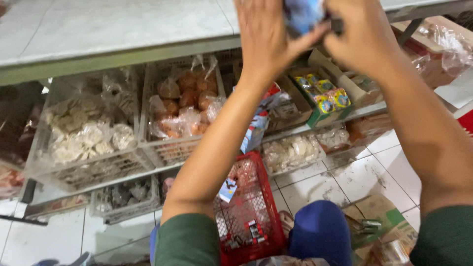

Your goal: The person sits on the floor and sorts boxes of matches into a red plastic crate, then picks up and handles small plastic bags containing granular items.

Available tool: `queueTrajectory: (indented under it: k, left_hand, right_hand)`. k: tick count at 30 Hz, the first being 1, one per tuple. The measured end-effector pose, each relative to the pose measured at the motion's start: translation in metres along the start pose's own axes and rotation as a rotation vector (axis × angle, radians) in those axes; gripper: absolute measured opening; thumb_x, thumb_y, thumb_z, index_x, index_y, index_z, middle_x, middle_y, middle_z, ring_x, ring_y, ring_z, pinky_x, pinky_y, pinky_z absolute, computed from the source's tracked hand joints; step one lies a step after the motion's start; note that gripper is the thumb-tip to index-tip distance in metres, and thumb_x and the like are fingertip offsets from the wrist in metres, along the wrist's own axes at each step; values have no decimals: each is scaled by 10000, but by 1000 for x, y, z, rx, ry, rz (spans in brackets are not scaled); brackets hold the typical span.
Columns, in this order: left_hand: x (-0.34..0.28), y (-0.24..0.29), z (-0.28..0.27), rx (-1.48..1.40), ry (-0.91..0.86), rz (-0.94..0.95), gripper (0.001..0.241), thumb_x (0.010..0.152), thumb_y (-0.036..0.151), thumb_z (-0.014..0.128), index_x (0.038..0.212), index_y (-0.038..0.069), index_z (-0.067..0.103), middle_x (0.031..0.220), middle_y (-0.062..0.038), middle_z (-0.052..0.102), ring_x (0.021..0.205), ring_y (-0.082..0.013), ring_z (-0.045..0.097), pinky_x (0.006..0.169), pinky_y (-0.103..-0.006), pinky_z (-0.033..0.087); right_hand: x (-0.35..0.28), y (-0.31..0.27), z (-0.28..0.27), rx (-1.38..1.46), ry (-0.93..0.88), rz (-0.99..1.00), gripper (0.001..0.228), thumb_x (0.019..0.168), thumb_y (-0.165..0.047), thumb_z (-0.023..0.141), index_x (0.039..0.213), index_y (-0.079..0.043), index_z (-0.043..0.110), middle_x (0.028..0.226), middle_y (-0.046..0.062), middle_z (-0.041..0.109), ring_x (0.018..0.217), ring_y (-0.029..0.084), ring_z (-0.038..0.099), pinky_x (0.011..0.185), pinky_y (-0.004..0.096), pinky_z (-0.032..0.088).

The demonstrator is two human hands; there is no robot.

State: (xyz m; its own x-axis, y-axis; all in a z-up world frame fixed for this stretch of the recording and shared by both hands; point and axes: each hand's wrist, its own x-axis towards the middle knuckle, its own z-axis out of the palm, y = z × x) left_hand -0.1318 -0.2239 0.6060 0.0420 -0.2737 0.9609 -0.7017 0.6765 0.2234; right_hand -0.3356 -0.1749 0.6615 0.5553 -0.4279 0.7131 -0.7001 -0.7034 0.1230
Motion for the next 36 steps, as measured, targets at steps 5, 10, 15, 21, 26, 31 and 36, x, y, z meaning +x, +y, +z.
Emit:
queueTrajectory:
  k: [5,10,15,21,26,31,36]
  left_hand:
    - [-98,73,-103,-50,11,-3,1435,747,766,844,1645,25,5,1714,-237,75,1597,-366,49,1310,-606,2]
    - [-179,98,-159,-110,-151,-210,1360,762,620,852,1643,-10,30,1721,-258,105,1646,-406,100,1361,-575,49]
    - [-260,58,-168,-800,-134,-831,545,962,150,694,1440,-54,528,1307,-240,686,1185,-248,648,1056,-374,523]
    - [-362,0,-175,-342,-166,-879,360,913,157,666,1254,42,672,1041,-142,762,964,-204,717,871,-332,552]
    - [-413,-29,-175,-187,-424,-1119,356,867,155,596,1193,143,740,922,-173,776,852,-288,767,783,-377,560]
    - [-451,-41,-130,-197,-586,-961,370,835,137,629,1172,186,772,974,-173,761,901,-324,743,812,-415,564]
    - [-485,-33,-118,-284,-711,-941,390,806,136,628,1160,213,772,986,-159,762,870,-317,746,805,-413,579]
  right_hand:
    - [-89,-114,-53,-6,-64,-242,254,868,-12,780,1096,29,677,1135,187,613,966,321,614,835,412,523]
    - [-135,-172,-55,141,-166,-172,296,788,-24,785,1072,-12,702,1088,135,627,962,317,612,834,446,504]
    - [-169,-219,6,289,-267,-187,265,797,-101,775,1046,-45,707,1067,116,624,999,320,631,855,430,508]
    - [-206,-253,96,451,-510,25,282,880,-235,740,1134,-114,717,1147,74,660,994,283,679,865,400,542]
    - [-222,-231,167,413,-255,70,383,883,-273,739,1225,-101,711,1216,99,664,1067,331,676,877,418,548]
    - [-259,-191,243,346,-630,156,330,929,-343,726,1161,-109,732,1063,130,723,934,310,727,843,414,564]
    - [-306,-187,276,513,-745,465,326,890,-322,745,1120,-93,720,1001,130,731,879,305,726,788,414,561]
